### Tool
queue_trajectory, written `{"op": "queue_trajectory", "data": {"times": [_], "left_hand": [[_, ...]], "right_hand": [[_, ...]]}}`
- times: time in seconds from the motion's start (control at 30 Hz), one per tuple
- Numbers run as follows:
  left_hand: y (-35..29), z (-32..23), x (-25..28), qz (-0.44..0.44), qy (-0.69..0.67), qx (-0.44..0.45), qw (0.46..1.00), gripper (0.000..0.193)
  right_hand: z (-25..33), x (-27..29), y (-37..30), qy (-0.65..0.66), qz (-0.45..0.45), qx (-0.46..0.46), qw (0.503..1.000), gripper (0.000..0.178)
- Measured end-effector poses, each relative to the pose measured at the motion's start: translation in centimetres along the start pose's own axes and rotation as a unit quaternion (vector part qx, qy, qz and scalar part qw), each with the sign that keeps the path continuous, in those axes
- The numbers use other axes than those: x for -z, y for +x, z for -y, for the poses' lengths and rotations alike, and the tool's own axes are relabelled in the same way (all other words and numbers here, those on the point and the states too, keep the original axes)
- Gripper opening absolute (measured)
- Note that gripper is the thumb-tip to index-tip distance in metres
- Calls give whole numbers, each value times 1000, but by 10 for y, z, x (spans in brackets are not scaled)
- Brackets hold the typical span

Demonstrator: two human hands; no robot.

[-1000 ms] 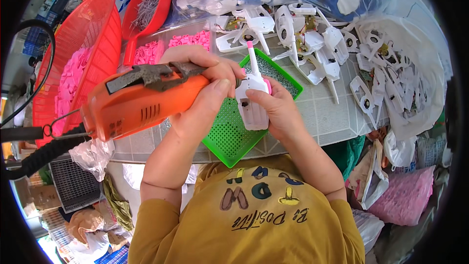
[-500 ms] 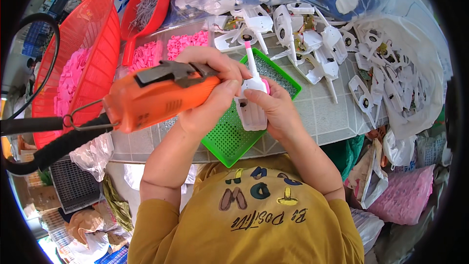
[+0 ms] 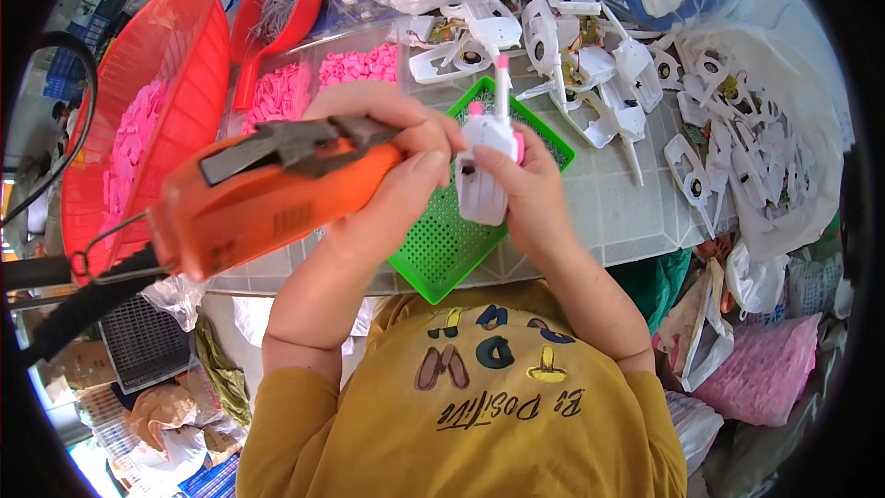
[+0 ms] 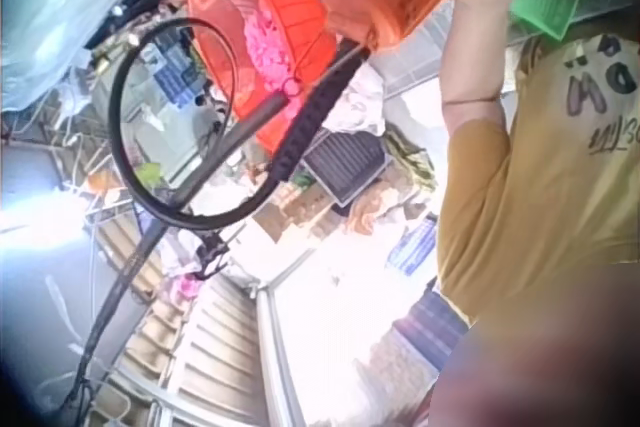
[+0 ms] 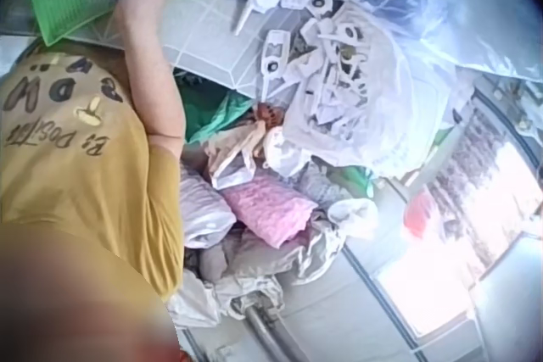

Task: Assembling small toy walkie-talkie components by attaching pink pieces and screws.

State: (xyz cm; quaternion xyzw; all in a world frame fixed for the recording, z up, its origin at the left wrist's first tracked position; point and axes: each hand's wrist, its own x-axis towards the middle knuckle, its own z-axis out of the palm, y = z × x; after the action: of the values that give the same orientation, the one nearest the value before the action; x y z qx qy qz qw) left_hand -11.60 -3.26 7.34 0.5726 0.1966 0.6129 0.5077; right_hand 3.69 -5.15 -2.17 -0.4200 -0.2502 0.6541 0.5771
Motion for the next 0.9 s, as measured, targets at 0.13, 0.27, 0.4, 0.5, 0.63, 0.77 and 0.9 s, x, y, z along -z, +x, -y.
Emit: {"op": "queue_trajectory", "data": {"times": [0.13, 0.27, 0.4, 0.5, 0.63, 0.77, 0.9], "left_hand": [[-26, 8, 15, 34, 9, 79, 996, 15], [-45, 29, 27, 53, 65, 63, 994, 29], [-50, 35, 30, 16, 32, 81, 996, 31], [-50, 39, 35, 46, 30, 73, 996, 32], [-50, 43, 38, 55, 27, 62, 996, 32], [-50, 44, 35, 53, 22, 69, 996, 34], [-52, 41, 31, 35, 25, 69, 997, 29]], "right_hand": [[4, 0, 2, 52, -24, 18, 998, 45], [7, 0, 6, 54, -14, 23, 998, 44], [9, 5, 7, 31, -11, 27, 999, 40], [7, 9, 7, 35, -9, 2, 999, 39], [7, 10, 10, 42, -5, -5, 999, 39], [7, 9, 10, 55, -6, -6, 998, 38], [5, 11, 12, 76, -4, -13, 997, 38]]}}
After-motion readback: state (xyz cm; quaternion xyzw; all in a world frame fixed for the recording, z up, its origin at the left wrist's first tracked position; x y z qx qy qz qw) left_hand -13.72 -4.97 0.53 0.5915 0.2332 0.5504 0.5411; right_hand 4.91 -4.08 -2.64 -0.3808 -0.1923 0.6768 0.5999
